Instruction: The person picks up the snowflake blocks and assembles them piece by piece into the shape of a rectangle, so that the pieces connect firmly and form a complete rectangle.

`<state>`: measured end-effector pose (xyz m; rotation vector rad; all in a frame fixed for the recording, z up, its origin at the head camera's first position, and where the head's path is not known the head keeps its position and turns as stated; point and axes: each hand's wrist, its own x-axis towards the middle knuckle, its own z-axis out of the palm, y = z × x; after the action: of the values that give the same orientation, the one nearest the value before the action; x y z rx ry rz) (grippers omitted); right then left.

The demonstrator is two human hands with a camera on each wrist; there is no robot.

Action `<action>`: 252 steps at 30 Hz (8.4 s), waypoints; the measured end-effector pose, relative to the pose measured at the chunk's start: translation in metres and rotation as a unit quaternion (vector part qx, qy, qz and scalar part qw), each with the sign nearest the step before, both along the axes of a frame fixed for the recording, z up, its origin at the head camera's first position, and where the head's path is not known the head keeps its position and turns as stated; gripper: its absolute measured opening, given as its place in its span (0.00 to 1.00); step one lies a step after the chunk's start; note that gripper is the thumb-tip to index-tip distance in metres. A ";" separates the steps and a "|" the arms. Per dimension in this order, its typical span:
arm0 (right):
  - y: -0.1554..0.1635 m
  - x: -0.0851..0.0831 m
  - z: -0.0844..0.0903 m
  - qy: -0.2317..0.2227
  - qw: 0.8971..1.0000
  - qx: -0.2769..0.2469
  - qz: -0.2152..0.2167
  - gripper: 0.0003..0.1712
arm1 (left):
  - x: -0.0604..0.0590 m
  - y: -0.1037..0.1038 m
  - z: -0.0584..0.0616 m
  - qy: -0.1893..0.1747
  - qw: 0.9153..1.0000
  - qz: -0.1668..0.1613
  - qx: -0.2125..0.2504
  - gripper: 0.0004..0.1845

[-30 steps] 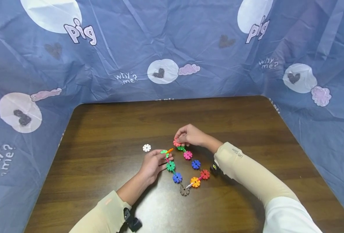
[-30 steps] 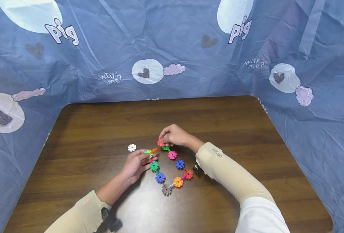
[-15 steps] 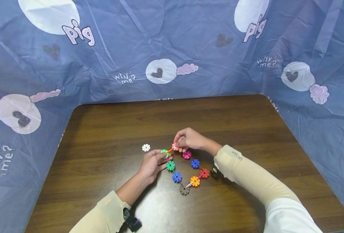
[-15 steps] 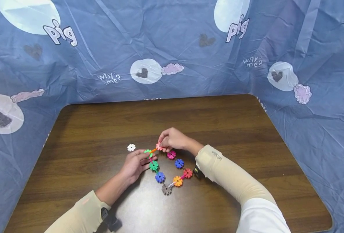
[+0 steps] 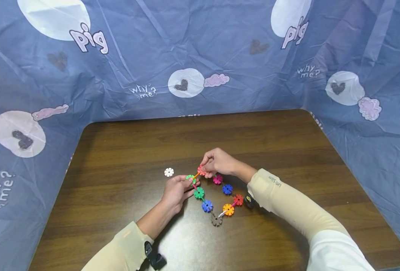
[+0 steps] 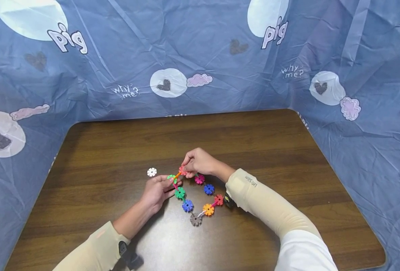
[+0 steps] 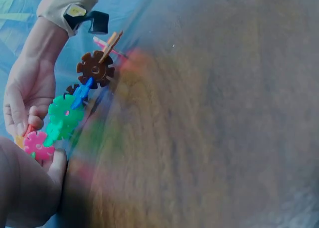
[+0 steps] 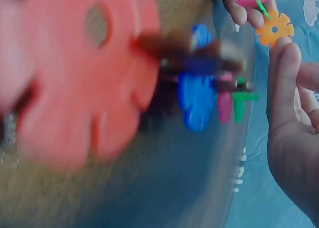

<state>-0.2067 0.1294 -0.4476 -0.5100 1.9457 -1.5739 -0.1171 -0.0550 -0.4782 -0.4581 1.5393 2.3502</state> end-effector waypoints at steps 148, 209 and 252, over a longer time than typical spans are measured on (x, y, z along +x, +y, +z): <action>0.014 -0.031 -0.019 0.021 0.987 0.156 -0.036 0.07 | -0.014 -0.003 0.007 0.235 0.789 -0.065 -0.564 0.11; 0.000 -0.019 -0.031 0.102 0.977 0.163 -0.090 0.05 | -0.022 0.005 0.002 0.120 0.873 -0.051 -0.470 0.13; 0.068 0.050 0.018 -0.244 0.960 0.021 -0.135 0.39 | -0.008 -0.050 0.020 -0.016 0.968 -0.193 -0.158 0.22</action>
<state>-0.1566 0.1970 -0.4297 0.1650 1.7055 -1.6246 -0.1254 -0.1049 -0.4578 -0.2331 1.8077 1.8093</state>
